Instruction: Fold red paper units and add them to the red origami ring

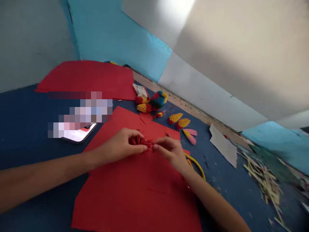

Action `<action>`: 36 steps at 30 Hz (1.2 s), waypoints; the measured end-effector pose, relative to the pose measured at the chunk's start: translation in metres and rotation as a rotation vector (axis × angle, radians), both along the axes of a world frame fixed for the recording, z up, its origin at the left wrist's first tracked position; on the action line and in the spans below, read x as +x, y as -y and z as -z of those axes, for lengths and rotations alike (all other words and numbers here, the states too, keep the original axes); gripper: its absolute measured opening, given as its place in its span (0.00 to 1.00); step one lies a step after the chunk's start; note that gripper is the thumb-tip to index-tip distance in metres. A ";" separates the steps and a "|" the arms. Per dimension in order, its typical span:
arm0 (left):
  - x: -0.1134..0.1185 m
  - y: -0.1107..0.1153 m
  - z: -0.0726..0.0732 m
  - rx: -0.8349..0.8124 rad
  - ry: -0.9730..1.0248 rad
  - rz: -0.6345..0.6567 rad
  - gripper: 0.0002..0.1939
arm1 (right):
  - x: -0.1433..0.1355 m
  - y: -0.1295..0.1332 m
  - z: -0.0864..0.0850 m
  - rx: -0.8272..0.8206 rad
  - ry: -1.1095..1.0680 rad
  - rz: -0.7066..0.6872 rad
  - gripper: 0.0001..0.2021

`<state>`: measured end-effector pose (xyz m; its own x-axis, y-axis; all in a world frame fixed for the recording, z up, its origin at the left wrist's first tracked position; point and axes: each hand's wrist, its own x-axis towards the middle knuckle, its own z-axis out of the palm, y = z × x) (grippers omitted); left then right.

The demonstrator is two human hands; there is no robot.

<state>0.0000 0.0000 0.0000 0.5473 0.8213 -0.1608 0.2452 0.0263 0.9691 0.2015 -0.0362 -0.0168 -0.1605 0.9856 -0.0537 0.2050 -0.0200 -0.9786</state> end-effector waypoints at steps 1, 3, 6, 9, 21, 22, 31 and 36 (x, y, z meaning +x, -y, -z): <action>0.000 0.000 0.002 0.004 0.006 0.005 0.10 | 0.000 -0.001 0.000 0.006 0.004 0.014 0.08; 0.000 -0.001 0.004 0.002 0.017 0.013 0.10 | -0.001 -0.002 0.000 0.009 0.006 0.035 0.08; 0.000 -0.001 0.006 -0.036 0.034 0.018 0.11 | -0.001 -0.004 0.000 -0.010 -0.005 0.045 0.09; 0.000 0.000 0.007 -0.072 0.043 0.005 0.11 | 0.000 -0.005 0.000 -0.049 -0.036 0.041 0.10; -0.001 -0.003 0.011 -0.057 0.059 0.041 0.09 | 0.003 -0.004 -0.002 -0.045 -0.078 -0.032 0.07; -0.001 -0.003 0.012 -0.053 0.060 0.040 0.09 | 0.003 -0.003 -0.003 -0.032 -0.068 -0.036 0.06; -0.001 -0.003 0.012 -0.015 0.044 0.083 0.09 | -0.001 0.000 -0.004 0.071 0.114 -0.031 0.06; -0.002 -0.003 0.010 -0.016 0.017 0.072 0.10 | -0.003 0.001 0.001 0.067 0.064 0.039 0.06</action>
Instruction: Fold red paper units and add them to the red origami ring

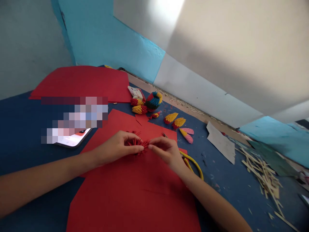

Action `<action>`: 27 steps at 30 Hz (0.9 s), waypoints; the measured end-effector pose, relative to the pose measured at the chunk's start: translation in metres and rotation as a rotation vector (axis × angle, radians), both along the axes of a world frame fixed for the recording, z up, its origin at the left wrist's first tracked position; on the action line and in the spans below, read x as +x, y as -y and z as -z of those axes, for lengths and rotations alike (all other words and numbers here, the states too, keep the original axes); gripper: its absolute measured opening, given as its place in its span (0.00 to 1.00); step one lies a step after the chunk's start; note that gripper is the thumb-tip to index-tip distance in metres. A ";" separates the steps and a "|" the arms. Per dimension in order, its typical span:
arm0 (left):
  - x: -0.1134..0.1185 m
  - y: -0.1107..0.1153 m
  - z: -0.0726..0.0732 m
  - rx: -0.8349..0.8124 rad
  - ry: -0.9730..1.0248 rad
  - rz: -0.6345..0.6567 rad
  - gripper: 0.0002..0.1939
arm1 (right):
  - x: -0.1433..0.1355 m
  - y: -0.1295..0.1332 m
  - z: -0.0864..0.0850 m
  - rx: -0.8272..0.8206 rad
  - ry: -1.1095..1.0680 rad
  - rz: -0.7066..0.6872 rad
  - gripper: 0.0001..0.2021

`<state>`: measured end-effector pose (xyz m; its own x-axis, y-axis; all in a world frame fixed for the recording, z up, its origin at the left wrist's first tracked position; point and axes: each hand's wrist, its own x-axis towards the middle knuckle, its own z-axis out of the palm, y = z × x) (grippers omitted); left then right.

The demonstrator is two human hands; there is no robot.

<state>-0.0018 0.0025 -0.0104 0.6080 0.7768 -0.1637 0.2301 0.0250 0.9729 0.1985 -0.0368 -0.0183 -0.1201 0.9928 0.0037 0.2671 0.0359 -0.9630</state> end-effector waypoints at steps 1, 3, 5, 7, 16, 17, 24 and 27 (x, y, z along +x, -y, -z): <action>0.000 0.000 0.000 -0.014 -0.002 -0.003 0.11 | -0.001 0.000 0.001 -0.025 -0.051 0.018 0.07; 0.001 0.000 0.000 -0.041 -0.013 -0.013 0.14 | -0.002 0.000 0.003 -0.066 -0.136 0.055 0.10; 0.002 0.000 -0.001 -0.061 -0.024 -0.027 0.16 | -0.002 -0.001 0.003 -0.083 -0.171 0.082 0.12; 0.002 0.000 -0.002 -0.077 -0.032 -0.036 0.16 | -0.003 -0.001 0.003 -0.084 -0.174 0.098 0.12; 0.003 0.000 -0.002 -0.105 -0.001 -0.023 0.09 | -0.004 0.000 0.003 -0.047 -0.117 0.096 0.12; 0.003 0.000 -0.002 -0.103 0.004 -0.020 0.09 | -0.004 0.000 0.003 -0.041 -0.105 0.101 0.13; 0.003 0.000 0.000 -0.086 0.023 -0.033 0.07 | -0.010 0.001 -0.002 0.003 -0.056 0.128 0.12; 0.003 0.000 0.000 -0.081 0.011 -0.045 0.08 | -0.011 0.002 -0.003 0.009 -0.040 0.129 0.12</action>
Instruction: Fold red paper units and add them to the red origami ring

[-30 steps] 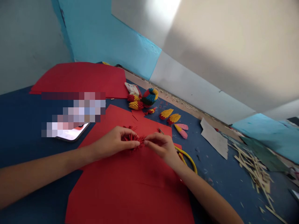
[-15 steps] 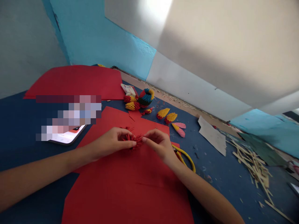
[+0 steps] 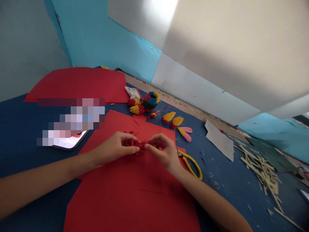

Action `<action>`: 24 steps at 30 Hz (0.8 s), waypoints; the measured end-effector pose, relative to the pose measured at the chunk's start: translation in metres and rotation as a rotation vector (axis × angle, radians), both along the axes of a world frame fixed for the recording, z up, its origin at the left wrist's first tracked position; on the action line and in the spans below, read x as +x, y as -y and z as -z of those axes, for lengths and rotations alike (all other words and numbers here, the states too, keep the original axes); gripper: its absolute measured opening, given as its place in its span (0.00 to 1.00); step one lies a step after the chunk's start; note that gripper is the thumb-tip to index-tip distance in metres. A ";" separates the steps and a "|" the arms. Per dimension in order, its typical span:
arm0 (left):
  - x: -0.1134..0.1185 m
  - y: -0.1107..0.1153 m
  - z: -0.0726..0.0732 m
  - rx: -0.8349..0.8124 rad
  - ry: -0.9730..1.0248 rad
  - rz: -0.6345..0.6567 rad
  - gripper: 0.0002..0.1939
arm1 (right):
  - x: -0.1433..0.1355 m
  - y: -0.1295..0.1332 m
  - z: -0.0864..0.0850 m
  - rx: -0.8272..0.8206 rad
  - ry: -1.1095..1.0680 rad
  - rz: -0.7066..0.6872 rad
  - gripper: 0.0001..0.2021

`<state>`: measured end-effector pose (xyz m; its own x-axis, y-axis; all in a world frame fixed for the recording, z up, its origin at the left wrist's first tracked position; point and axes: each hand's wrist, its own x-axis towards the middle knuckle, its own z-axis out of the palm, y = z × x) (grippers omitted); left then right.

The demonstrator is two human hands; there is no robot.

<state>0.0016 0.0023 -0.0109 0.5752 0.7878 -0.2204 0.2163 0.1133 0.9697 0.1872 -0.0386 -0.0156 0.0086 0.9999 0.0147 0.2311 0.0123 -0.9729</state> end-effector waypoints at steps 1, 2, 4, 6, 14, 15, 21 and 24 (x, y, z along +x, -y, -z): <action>0.000 0.000 0.000 0.005 -0.005 -0.004 0.08 | 0.000 0.000 0.000 0.003 0.002 -0.002 0.12; 0.000 0.000 0.000 0.010 -0.010 -0.007 0.08 | 0.000 0.000 0.000 0.008 0.001 -0.006 0.12; 0.000 0.000 0.000 0.018 -0.017 -0.011 0.08 | 0.000 0.001 0.000 0.019 0.002 -0.013 0.12; 0.000 0.000 0.000 0.010 -0.016 -0.007 0.08 | 0.000 0.001 -0.001 0.016 0.005 -0.027 0.12; 0.000 0.001 0.000 0.046 -0.045 0.005 0.09 | -0.001 -0.002 -0.004 0.016 0.050 -0.064 0.08; 0.000 0.001 0.000 0.047 -0.043 0.004 0.09 | -0.001 -0.002 -0.003 0.018 0.057 -0.064 0.08; 0.000 0.000 0.003 0.062 -0.046 0.022 0.09 | -0.007 0.001 0.002 0.042 0.055 -0.018 0.09; 0.000 0.001 0.003 0.047 -0.047 0.006 0.10 | -0.007 0.001 0.001 0.058 0.071 -0.030 0.08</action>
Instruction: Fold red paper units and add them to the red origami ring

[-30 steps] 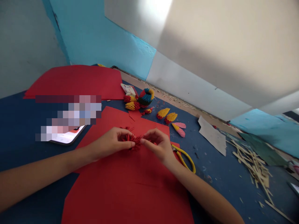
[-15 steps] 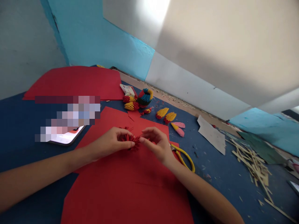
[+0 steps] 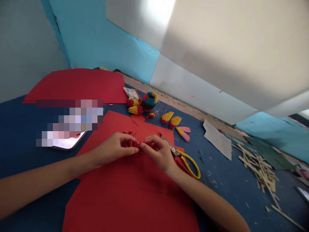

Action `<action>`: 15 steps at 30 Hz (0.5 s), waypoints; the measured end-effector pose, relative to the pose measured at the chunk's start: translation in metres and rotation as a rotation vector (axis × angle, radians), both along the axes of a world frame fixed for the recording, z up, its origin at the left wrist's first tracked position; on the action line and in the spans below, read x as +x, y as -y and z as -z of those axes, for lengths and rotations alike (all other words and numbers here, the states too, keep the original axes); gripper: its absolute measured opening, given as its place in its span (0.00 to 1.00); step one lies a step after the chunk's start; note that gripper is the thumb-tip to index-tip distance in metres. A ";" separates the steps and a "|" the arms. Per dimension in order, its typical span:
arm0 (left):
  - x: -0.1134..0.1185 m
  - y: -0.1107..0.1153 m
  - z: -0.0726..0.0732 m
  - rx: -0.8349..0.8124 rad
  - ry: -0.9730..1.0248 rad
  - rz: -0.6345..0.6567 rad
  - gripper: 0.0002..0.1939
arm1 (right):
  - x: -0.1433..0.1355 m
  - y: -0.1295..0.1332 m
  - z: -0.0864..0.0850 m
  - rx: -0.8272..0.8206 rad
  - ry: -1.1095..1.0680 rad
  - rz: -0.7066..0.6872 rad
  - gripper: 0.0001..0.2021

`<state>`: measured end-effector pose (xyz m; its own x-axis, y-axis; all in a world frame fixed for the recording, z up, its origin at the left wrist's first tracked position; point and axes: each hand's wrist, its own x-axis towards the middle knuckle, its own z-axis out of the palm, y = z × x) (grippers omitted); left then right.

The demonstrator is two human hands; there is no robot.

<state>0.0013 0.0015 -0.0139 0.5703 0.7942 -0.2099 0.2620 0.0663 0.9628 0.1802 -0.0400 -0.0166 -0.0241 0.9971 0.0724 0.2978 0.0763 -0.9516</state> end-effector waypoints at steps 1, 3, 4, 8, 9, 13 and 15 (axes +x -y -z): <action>0.000 0.000 0.000 -0.004 0.003 -0.012 0.10 | 0.002 -0.001 -0.002 0.004 0.019 -0.009 0.08; 0.000 0.000 -0.001 -0.028 0.010 -0.041 0.10 | 0.010 -0.006 -0.007 0.025 0.065 -0.008 0.09; 0.000 -0.001 -0.001 -0.050 0.019 -0.058 0.10 | 0.016 -0.010 -0.011 0.050 0.079 0.016 0.10; 0.000 -0.002 -0.004 -0.186 0.075 -0.119 0.14 | 0.046 -0.024 -0.025 0.128 0.246 0.013 0.09; 0.000 -0.002 -0.005 -0.227 0.099 -0.133 0.16 | 0.053 -0.026 -0.028 0.135 0.358 -0.045 0.07; -0.003 -0.003 -0.006 -0.380 0.169 -0.151 0.19 | 0.078 -0.031 -0.034 0.140 0.769 -0.118 0.09; -0.004 -0.003 -0.006 -0.428 0.171 -0.136 0.18 | 0.085 -0.032 -0.032 0.103 0.890 -0.234 0.12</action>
<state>-0.0025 0.0042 -0.0081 0.5216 0.7268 -0.4468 0.0638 0.4890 0.8700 0.2655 -0.0077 0.0157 -0.3131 0.9495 0.0189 0.8820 0.2980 -0.3651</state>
